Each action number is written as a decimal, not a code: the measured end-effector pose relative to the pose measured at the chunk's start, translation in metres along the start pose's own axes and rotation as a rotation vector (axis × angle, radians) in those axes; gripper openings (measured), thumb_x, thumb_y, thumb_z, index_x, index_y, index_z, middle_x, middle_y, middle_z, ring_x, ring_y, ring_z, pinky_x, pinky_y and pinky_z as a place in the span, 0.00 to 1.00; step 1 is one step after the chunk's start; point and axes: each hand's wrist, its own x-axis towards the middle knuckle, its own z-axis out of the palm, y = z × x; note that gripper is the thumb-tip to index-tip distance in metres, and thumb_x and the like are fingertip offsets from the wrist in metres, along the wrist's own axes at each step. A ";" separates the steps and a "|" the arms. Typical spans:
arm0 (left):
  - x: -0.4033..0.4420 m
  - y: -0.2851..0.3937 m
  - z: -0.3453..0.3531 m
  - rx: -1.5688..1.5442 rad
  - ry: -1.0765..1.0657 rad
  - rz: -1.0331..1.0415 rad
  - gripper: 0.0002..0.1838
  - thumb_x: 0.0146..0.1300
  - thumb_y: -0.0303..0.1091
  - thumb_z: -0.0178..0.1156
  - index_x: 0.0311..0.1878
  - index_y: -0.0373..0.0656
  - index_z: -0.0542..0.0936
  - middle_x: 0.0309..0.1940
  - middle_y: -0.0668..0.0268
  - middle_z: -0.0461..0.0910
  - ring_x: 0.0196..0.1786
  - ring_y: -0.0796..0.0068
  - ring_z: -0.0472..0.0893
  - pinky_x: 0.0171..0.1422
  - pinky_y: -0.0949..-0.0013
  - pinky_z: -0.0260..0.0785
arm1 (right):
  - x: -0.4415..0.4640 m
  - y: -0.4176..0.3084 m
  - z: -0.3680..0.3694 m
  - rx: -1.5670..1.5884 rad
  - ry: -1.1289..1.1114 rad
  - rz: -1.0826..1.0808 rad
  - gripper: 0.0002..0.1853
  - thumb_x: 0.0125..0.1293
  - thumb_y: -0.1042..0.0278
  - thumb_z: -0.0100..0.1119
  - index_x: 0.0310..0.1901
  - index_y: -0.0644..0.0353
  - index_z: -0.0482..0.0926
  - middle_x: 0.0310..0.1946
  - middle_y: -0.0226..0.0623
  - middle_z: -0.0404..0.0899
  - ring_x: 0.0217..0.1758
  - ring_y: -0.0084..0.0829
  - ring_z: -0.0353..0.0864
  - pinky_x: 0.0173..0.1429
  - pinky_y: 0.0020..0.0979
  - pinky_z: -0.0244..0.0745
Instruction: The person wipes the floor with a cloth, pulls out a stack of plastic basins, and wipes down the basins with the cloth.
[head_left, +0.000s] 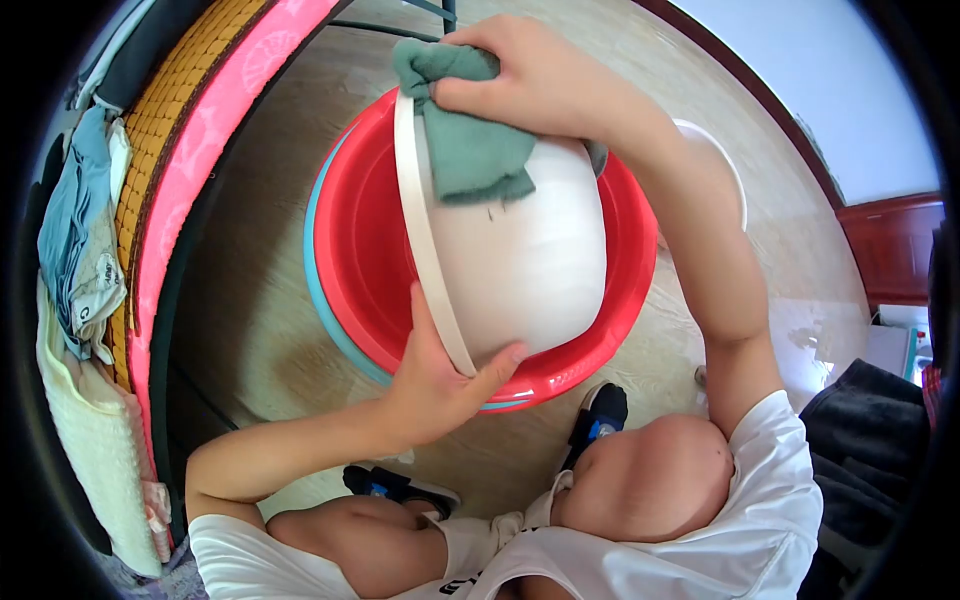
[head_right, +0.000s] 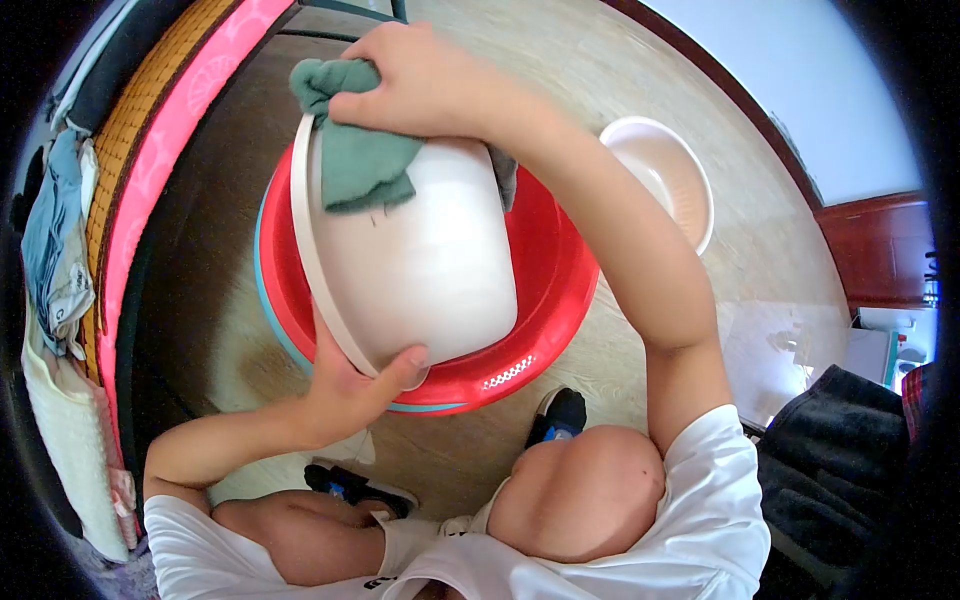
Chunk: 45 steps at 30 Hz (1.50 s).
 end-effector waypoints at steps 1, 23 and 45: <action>0.000 0.001 0.001 0.000 -0.006 0.000 0.45 0.69 0.30 0.74 0.76 0.35 0.52 0.61 0.51 0.74 0.64 0.64 0.78 0.64 0.60 0.76 | 0.004 0.002 -0.005 -0.007 -0.076 0.122 0.28 0.62 0.48 0.65 0.56 0.59 0.90 0.48 0.55 0.90 0.53 0.52 0.89 0.64 0.44 0.82; 0.041 0.038 -0.017 -0.156 -0.134 -0.300 0.34 0.70 0.25 0.69 0.75 0.36 0.65 0.63 0.58 0.80 0.55 0.67 0.86 0.63 0.62 0.80 | -0.002 0.008 -0.020 0.146 -0.129 0.250 0.20 0.66 0.55 0.64 0.48 0.65 0.88 0.39 0.57 0.89 0.44 0.49 0.90 0.55 0.44 0.82; 0.100 0.067 -0.015 -0.276 -0.072 -0.362 0.25 0.75 0.31 0.66 0.70 0.36 0.72 0.57 0.62 0.83 0.57 0.75 0.82 0.63 0.65 0.77 | -0.027 0.037 0.008 0.154 0.196 0.204 0.24 0.63 0.49 0.66 0.54 0.56 0.90 0.43 0.50 0.91 0.45 0.47 0.90 0.56 0.40 0.84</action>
